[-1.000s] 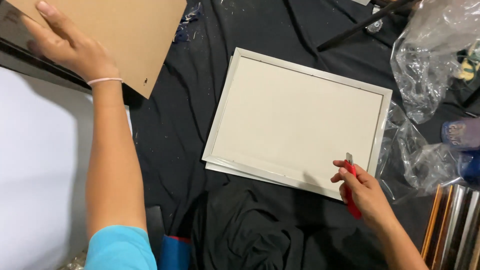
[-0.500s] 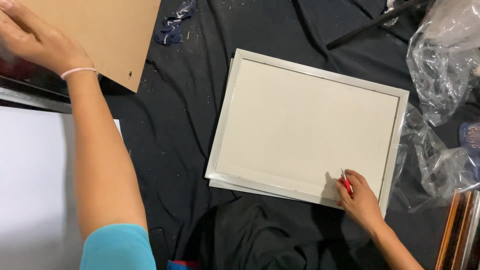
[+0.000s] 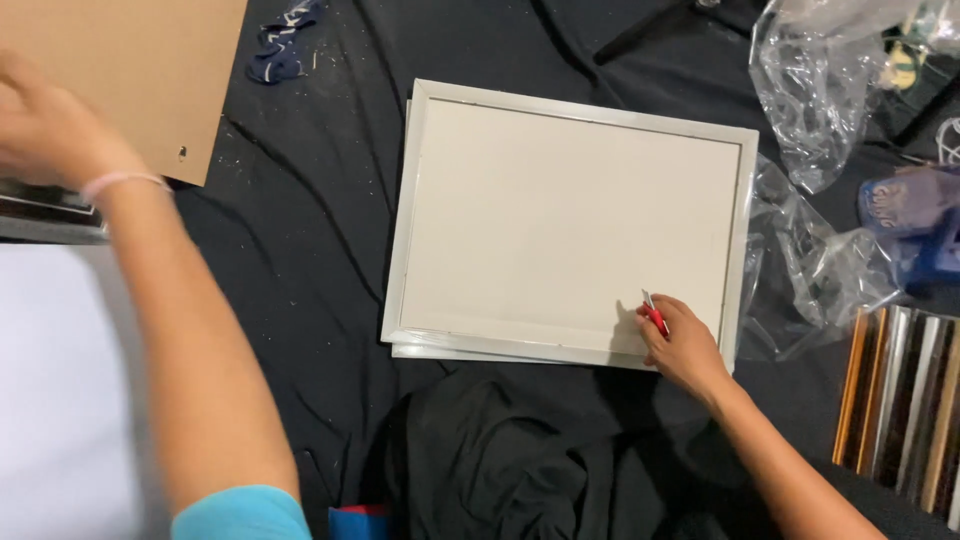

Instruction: The person uses a red utility knife to cut the plastic wrap and backing of a picture frame. They then remove the cardboard backing and a white mat board, leaving the frame and glass behind.

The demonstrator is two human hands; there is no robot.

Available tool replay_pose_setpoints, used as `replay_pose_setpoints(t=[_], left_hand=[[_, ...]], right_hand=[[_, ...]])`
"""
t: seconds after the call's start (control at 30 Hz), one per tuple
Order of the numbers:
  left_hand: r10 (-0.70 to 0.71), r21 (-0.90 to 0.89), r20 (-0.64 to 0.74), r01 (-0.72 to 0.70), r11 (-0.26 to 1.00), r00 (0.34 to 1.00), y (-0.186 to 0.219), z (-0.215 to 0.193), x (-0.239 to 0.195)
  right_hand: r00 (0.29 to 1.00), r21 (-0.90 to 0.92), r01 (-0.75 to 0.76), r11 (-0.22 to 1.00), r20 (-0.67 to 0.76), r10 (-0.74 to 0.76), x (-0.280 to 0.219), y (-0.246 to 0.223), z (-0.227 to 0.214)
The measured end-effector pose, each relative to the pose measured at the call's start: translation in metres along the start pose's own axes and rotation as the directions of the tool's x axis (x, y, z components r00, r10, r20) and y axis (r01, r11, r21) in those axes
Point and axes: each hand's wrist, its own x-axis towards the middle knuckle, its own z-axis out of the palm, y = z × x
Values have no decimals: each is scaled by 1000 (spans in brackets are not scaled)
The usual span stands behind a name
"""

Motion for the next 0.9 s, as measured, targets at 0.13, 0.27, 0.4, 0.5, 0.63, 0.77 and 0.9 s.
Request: replay_pose_setpoints(t=[0.13,0.27,0.4,0.5,0.63,0.77,0.9], left_hand=[[-194,107,268,170,980,944,114,4,-183],[-581,602,576,183,777,574,198,-11,-343],[-726,786,554,33,618,408,245,-31,-384],[-718,807,567,-100,581,404,266,-40,-382],[-781,854,516,-132,504,352,286,-35,-381],[-791,868,494,-144,475,362,292,-42,-385],[-803,877,480,-175,447,355,284,-38,-393]], right_hand=[[992,208,-105,972,-41,117,9,15,-8],[980,168,-148,975,-107,167,6,30,-18],[976,104,-163,981,-130,176,25,75,-3],[976,4,-181,984,-124,180,22,92,3],[970,59,-164,985,-170,171,4,73,-12],[984,91,-103,990,-133,115,-13,63,-10],[990,116,-79,990,-107,91,-18,64,-8]])
